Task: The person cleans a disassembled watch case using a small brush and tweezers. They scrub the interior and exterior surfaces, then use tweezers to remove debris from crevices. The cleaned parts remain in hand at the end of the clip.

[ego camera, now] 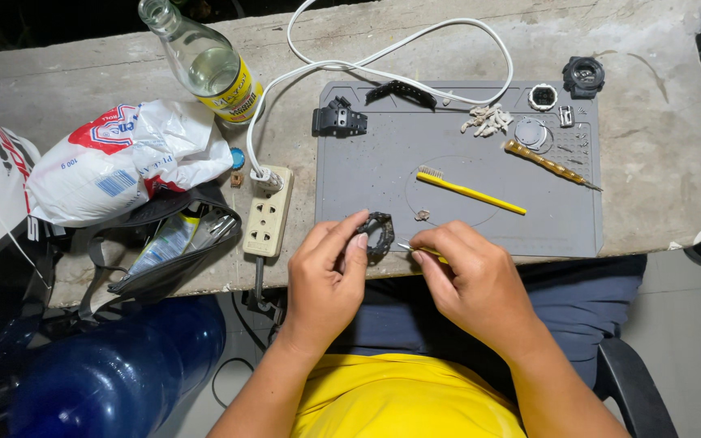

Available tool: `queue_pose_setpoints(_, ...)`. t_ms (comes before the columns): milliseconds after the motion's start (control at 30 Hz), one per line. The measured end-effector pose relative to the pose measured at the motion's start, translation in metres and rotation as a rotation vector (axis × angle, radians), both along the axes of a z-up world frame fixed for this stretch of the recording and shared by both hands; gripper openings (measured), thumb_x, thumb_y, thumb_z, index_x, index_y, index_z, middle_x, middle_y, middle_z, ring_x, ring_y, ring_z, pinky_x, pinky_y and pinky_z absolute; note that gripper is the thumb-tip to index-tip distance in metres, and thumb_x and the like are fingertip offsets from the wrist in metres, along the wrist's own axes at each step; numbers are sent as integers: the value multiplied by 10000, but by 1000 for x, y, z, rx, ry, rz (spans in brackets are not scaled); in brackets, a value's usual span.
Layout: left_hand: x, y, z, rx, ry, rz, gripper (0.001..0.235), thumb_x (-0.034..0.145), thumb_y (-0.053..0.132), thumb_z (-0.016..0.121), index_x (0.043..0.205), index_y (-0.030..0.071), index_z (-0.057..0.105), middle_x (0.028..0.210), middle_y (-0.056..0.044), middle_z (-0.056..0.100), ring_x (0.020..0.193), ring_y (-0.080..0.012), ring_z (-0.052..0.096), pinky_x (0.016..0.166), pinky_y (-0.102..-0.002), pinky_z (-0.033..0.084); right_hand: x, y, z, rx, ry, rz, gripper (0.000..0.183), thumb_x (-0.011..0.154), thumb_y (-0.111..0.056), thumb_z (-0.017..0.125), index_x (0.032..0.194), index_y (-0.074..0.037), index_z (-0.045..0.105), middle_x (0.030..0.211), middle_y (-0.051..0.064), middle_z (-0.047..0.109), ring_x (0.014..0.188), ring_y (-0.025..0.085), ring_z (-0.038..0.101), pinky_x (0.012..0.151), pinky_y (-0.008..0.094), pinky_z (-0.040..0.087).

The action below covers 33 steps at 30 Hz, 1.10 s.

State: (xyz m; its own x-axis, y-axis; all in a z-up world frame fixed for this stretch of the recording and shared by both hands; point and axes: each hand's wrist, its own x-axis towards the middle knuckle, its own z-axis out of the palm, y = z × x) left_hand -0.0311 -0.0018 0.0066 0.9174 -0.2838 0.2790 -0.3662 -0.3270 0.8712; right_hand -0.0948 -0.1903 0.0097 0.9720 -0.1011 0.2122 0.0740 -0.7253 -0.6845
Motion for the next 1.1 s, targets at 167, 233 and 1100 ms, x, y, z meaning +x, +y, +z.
queue_pose_setpoints(167,0,11,-1,-260,196,134,348,949,-34,553,1280,-54,659,978,-223,682,760,-216,683,652,-332,643,1,-7,11,46,-64,-32,186,927,-82,671,1090,-129,746,881,92,716,837,352,723,727,430,582)
queue_pose_setpoints(233,3,16,2,-336,251,159,374,964,-44,523,1325,-105,600,1001,-227,659,753,-177,679,676,-296,658,0,-12,11,37,-77,-53,190,945,-76,663,1117,-109,737,906,101,717,857,355,721,742,426,578)
queue_pose_setpoints(1100,-16,-29,12,-736,739,-159,201,862,25,758,1027,-67,687,1213,-198,711,1004,-168,707,845,-304,640,7,10,8,763,-118,-214,209,914,61,691,1122,55,679,921,154,736,806,150,716,729,318,672)
